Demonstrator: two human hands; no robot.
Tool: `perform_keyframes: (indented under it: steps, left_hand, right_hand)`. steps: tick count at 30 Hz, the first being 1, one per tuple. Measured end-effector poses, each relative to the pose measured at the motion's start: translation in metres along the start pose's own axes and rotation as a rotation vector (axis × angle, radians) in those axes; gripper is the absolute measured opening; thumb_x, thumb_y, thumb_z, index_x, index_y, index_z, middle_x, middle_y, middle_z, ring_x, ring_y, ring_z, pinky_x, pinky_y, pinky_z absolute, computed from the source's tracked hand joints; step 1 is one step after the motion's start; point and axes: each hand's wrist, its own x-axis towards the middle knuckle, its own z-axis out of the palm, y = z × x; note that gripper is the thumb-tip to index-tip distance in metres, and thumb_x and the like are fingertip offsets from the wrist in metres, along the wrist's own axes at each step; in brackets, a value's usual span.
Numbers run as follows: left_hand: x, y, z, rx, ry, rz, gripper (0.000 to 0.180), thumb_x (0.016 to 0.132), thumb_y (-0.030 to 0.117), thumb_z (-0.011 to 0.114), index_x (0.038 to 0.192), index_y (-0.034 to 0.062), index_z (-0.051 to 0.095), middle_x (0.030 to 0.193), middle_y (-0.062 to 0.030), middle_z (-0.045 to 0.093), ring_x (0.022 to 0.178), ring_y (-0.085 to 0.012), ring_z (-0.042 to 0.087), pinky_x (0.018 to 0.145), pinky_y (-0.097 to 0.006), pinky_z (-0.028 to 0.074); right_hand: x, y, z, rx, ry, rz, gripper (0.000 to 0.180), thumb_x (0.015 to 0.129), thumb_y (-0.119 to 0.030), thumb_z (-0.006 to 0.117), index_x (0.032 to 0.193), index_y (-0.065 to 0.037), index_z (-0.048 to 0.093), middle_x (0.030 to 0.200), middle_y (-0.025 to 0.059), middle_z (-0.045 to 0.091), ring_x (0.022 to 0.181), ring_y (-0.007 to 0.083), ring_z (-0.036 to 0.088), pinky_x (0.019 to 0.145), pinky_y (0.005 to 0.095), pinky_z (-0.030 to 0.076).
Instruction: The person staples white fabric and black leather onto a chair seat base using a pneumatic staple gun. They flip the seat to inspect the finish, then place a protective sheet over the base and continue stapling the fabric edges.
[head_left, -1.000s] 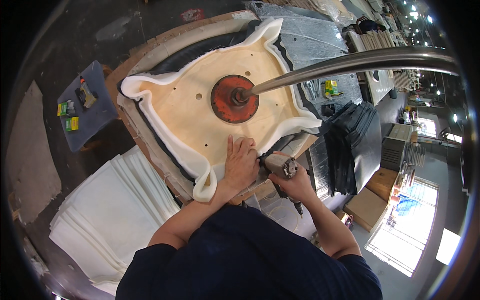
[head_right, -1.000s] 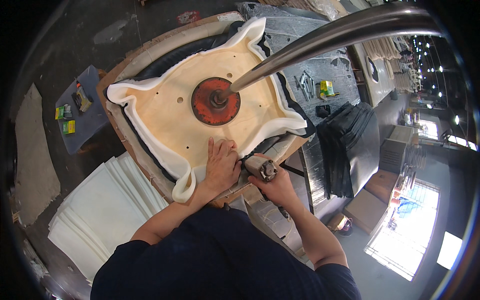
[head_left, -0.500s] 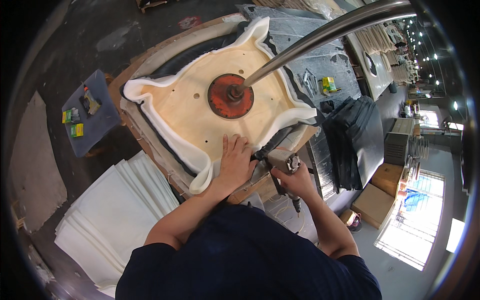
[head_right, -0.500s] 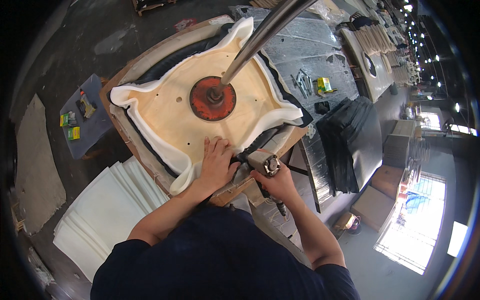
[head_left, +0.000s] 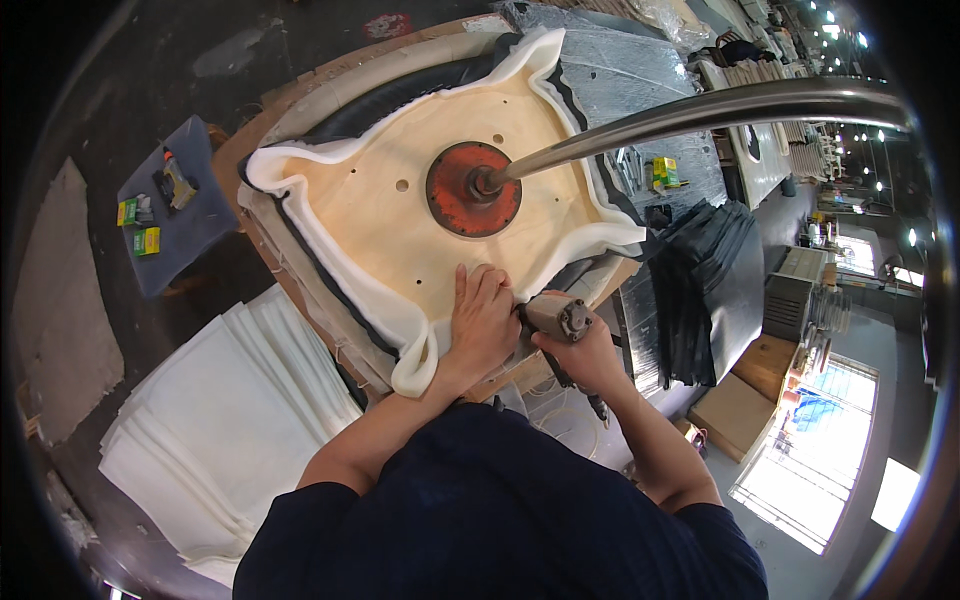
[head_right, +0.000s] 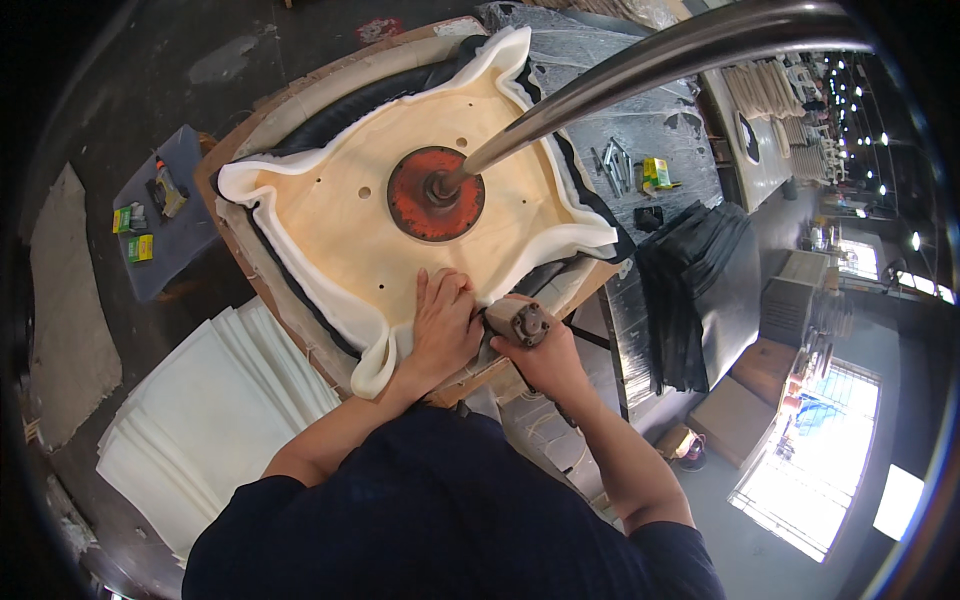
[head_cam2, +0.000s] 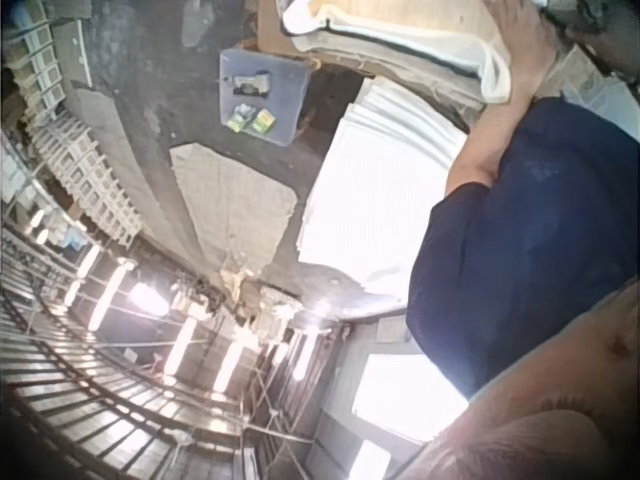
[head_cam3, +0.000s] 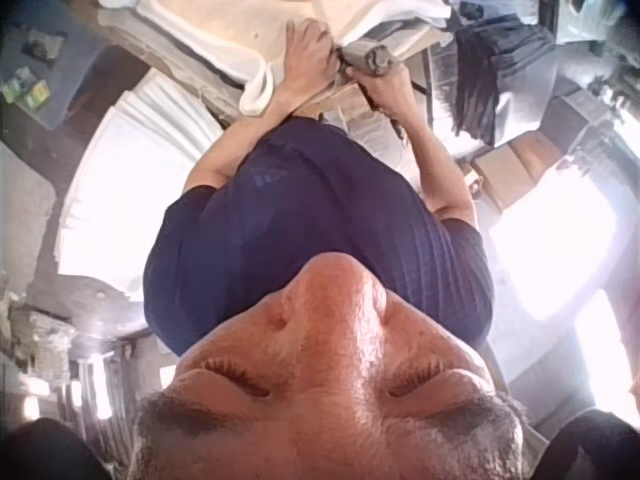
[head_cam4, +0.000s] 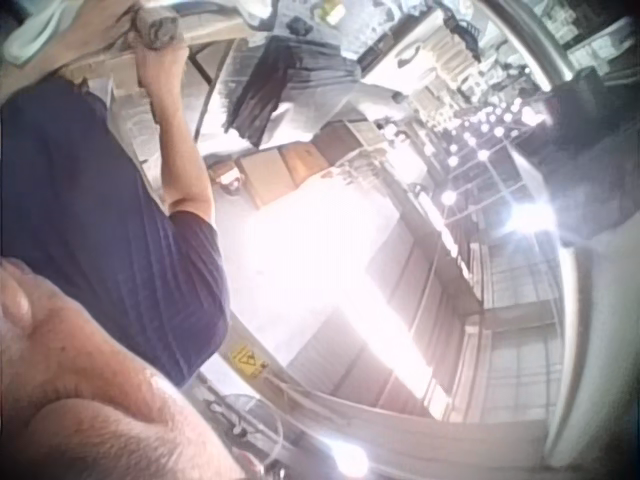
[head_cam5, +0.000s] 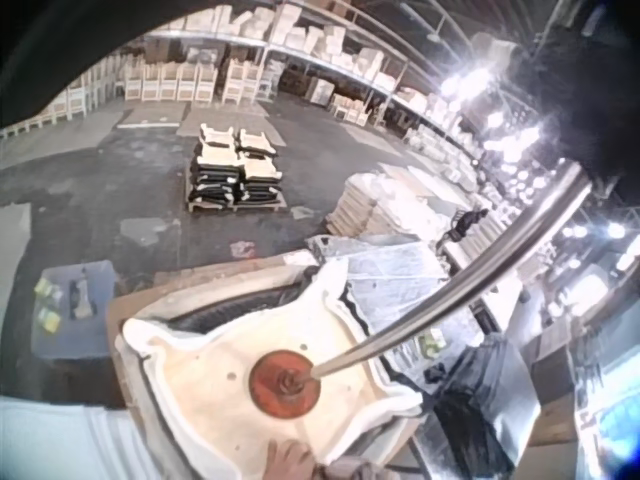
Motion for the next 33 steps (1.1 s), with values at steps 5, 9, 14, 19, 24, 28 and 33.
perform_keyframes:
  steps: [5,9,14,19,24,28,33]
  left_hand:
    - [-0.001,-0.013,-0.006,-0.042,-0.041,0.040,0.020,0.083,0.009,0.081,0.100,0.0049,0.072,0.131,-0.0125,0.059,0.145,-0.0379,0.047,0.131,-0.067,0.023]
    - [-0.003,-0.016,-0.014,-0.050,-0.070,0.029,0.014,0.085,0.011,0.082,0.096,0.0048,0.075,0.132,-0.0129,0.059,0.147,-0.0390,0.047,0.133,-0.066,0.024]
    - [0.000,-0.010,-0.015,-0.041,-0.075,0.026,0.013,0.085,0.013,0.082,0.093,0.0053,0.075,0.133,-0.0133,0.060,0.148,-0.0399,0.046,0.132,-0.066,0.024]
    - [-0.001,-0.011,-0.007,-0.015,-0.042,0.027,0.014,0.084,0.012,0.080,0.095,0.0046,0.075,0.132,-0.0143,0.061,0.147,-0.0405,0.046,0.132,-0.067,0.023]
    - [-0.002,-0.012,-0.003,-0.009,-0.014,0.041,0.018,0.085,0.010,0.078,0.100,0.0015,0.074,0.133,-0.0149,0.061,0.147,-0.0411,0.046,0.131,-0.068,0.023]
    - [-0.002,-0.011,-0.001,-0.009,0.006,0.054,0.019,0.087,0.008,0.077,0.103,-0.0008,0.073,0.134,-0.0153,0.060,0.147,-0.0417,0.047,0.131,-0.068,0.024]
    - [-0.002,-0.010,0.001,0.000,0.024,0.048,0.018,0.089,0.006,0.074,0.105,-0.0019,0.072,0.136,-0.0158,0.060,0.148,-0.0424,0.047,0.132,-0.067,0.023]
  right_hand:
    - [-0.003,-0.007,-0.007,0.065,-0.022,0.104,0.066,0.088,-0.015,0.091,0.149,-0.008,0.067,0.107,0.0093,0.082,0.087,0.0178,0.078,0.079,0.0347,0.062]
    - [-0.028,0.009,-0.015,0.226,0.052,0.193,0.068,0.090,-0.013,0.090,0.153,-0.007,0.064,0.093,0.0032,0.076,0.063,0.0081,0.064,0.058,0.0282,0.054]
    - [-0.038,0.020,-0.007,0.275,0.029,0.172,0.073,0.090,-0.011,0.090,0.158,-0.007,0.062,0.092,-0.0003,0.075,0.063,0.0056,0.061,0.057,0.0272,0.052]
    - [-0.033,0.009,-0.003,0.210,-0.017,0.161,0.071,0.090,-0.012,0.090,0.156,-0.010,0.063,0.096,-0.0001,0.077,0.069,0.0059,0.064,0.064,0.0279,0.056]
    - [-0.027,0.002,-0.001,0.114,-0.051,0.140,0.071,0.090,-0.017,0.091,0.155,-0.014,0.064,0.101,0.0016,0.080,0.072,0.0074,0.066,0.069,0.0303,0.058]
    - [-0.021,-0.003,0.000,0.102,-0.079,0.187,0.070,0.090,-0.019,0.092,0.154,-0.013,0.065,0.110,0.0061,0.083,0.089,0.0139,0.076,0.082,0.0346,0.061]
    - [-0.014,-0.010,0.005,0.008,-0.035,0.169,0.068,0.088,-0.018,0.093,0.150,-0.012,0.067,0.122,0.0112,0.083,0.117,0.0216,0.079,0.100,0.0386,0.060]
